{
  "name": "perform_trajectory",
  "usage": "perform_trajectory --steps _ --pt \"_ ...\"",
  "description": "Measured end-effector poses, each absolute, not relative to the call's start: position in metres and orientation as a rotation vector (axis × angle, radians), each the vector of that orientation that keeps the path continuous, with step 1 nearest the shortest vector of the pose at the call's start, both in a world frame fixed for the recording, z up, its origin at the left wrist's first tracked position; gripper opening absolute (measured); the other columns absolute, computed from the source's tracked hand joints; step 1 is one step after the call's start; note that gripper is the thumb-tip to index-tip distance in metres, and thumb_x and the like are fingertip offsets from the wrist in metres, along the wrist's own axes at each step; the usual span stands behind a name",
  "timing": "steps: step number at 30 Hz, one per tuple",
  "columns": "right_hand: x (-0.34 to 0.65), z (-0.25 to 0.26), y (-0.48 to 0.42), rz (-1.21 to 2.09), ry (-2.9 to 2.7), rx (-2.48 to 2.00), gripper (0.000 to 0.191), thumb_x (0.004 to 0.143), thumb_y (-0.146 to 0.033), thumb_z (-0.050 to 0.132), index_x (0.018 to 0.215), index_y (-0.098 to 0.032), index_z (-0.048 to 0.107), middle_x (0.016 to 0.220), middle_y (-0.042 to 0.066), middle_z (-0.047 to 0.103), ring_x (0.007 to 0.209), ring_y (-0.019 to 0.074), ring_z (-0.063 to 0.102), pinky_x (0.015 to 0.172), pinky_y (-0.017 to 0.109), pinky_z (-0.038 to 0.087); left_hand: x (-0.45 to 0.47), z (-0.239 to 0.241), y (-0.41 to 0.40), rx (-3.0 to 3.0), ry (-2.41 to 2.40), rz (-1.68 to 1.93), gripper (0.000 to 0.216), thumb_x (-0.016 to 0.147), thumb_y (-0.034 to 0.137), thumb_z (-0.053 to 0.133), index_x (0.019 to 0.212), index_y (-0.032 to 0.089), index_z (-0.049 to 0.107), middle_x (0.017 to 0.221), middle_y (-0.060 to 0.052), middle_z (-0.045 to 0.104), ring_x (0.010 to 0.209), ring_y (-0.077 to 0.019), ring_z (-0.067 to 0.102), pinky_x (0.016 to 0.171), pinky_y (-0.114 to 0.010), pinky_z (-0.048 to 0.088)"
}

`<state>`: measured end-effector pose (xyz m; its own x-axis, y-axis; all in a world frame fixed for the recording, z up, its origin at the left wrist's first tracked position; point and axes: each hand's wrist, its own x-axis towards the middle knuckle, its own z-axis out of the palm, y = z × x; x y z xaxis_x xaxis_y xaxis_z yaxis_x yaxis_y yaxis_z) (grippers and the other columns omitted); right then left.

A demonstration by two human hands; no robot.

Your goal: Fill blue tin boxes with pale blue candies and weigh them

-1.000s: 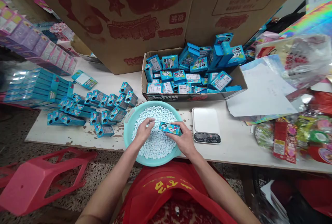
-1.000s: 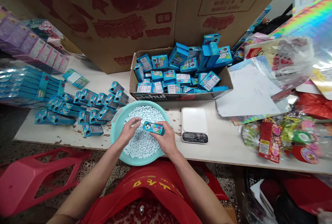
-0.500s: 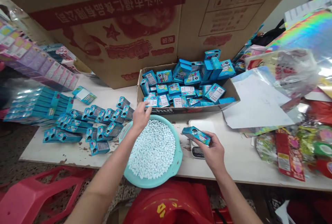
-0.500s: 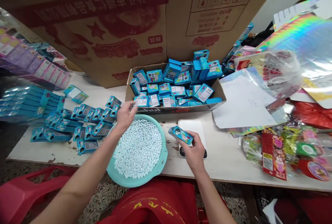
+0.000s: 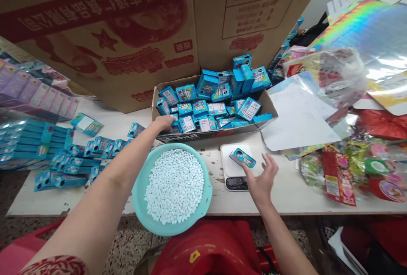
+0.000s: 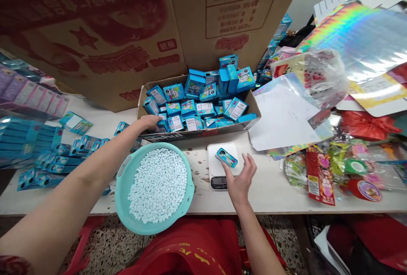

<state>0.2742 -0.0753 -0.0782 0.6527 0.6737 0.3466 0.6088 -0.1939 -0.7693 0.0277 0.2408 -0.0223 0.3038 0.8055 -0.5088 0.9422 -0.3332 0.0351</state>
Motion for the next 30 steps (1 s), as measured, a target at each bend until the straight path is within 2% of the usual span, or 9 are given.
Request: perform_trajectory --steps 3,6,9,11,13,17,21,26,30 --pt "0.258 -0.052 -0.085 -0.150 -1.111 -1.830 0.058 0.077 -0.032 0.068 0.128 -0.020 0.043 0.127 0.017 0.042 0.122 0.0327 0.041 0.097 0.055 0.039 0.010 0.003 0.220 2.338 1.607 -0.310 0.045 0.069 0.025 0.064 0.114 0.022 0.056 0.123 -0.012 0.057 0.119 -0.0331 0.046 0.097 -0.043 0.035" --pt "0.235 -0.035 -0.086 -0.155 -1.260 -1.739 0.055 0.078 -0.025 0.067 0.127 -0.024 0.044 0.123 0.014 0.046 0.118 0.0317 0.046 0.097 0.054 0.040 -0.002 0.023 0.178 2.139 1.426 0.439 0.040 0.073 0.028 0.062 0.113 0.023 0.055 0.119 -0.009 0.058 0.113 -0.0261 0.051 0.095 -0.038 0.040" --pt "0.207 -0.030 -0.081 -0.046 -1.392 -1.635 0.056 0.079 -0.023 0.066 0.129 -0.026 0.041 0.120 0.013 0.047 0.115 0.0306 0.049 0.094 0.054 0.044 -0.001 0.027 0.118 1.381 1.186 0.846 0.042 0.069 0.036 0.069 0.106 0.023 0.055 0.095 -0.006 0.065 0.076 -0.0174 0.063 0.065 -0.028 0.052" --pt "0.189 -0.031 -0.077 0.029 -1.462 -1.585 0.059 0.080 -0.024 0.065 0.132 -0.027 0.037 0.122 0.014 0.047 0.115 0.0305 0.049 0.094 0.054 0.045 0.005 0.020 0.078 0.894 1.152 0.740 0.039 0.069 0.046 0.068 0.097 0.020 0.058 0.072 -0.004 0.064 0.050 -0.0141 0.058 0.039 -0.022 0.042" --pt "0.174 -0.032 -0.073 0.093 -1.527 -1.542 0.066 0.080 -0.027 0.065 0.136 -0.027 0.030 0.127 0.015 0.044 0.119 0.0311 0.047 0.094 0.055 0.045 0.010 0.008 0.045 0.578 1.166 0.665 0.036 0.069 0.046 0.068 0.090 0.018 0.060 0.065 -0.004 0.062 0.043 -0.0134 0.056 0.031 -0.020 0.036" --pt "0.163 -0.036 -0.070 0.187 -1.728 -1.455 0.063 0.080 -0.021 0.062 0.135 -0.033 0.035 0.138 0.011 0.039 0.130 0.0319 0.037 0.098 0.056 0.042 0.009 -0.011 0.006 0.359 1.161 0.581 0.027 0.070 0.039 0.070 0.084 0.016 0.064 0.063 -0.003 0.064 0.042 -0.0117 0.055 0.032 -0.020 0.041" --pt "0.159 -0.037 -0.071 0.372 -1.851 -1.356 0.056 0.077 -0.005 0.049 0.124 -0.035 0.050 0.130 0.004 0.051 0.128 0.0271 0.042 0.101 0.053 0.039 -0.004 -0.016 -0.006 0.334 1.087 0.435 0.023 0.069 0.034 0.071 0.081 0.016 0.066 0.060 -0.003 0.064 0.041 -0.0130 0.055 0.030 -0.020 0.039" --pt "0.128 -0.036 -0.085 0.696 -1.365 -1.472 0.065 0.075 -0.026 0.066 0.134 -0.022 0.039 0.137 0.014 0.044 0.126 0.0284 0.044 0.096 0.047 0.046 -0.011 -0.012 -0.011 0.096 1.110 0.669 0.016 0.074 0.028 0.065 0.087 0.018 0.065 0.072 -0.005 0.069 0.056 -0.0155 0.063 0.045 -0.024 0.050" --pt "0.097 -0.032 -0.083 1.018 -1.047 -1.456 0.057 0.072 -0.038 0.069 0.121 -0.019 0.045 0.117 0.012 0.061 0.107 0.0252 0.059 0.090 0.041 0.050 0.005 -0.017 -0.032 0.131 0.995 0.754 0.021 0.077 0.034 0.062 0.091 0.019 0.064 0.091 -0.006 0.070 0.076 -0.0183 0.065 0.065 -0.030 0.055"
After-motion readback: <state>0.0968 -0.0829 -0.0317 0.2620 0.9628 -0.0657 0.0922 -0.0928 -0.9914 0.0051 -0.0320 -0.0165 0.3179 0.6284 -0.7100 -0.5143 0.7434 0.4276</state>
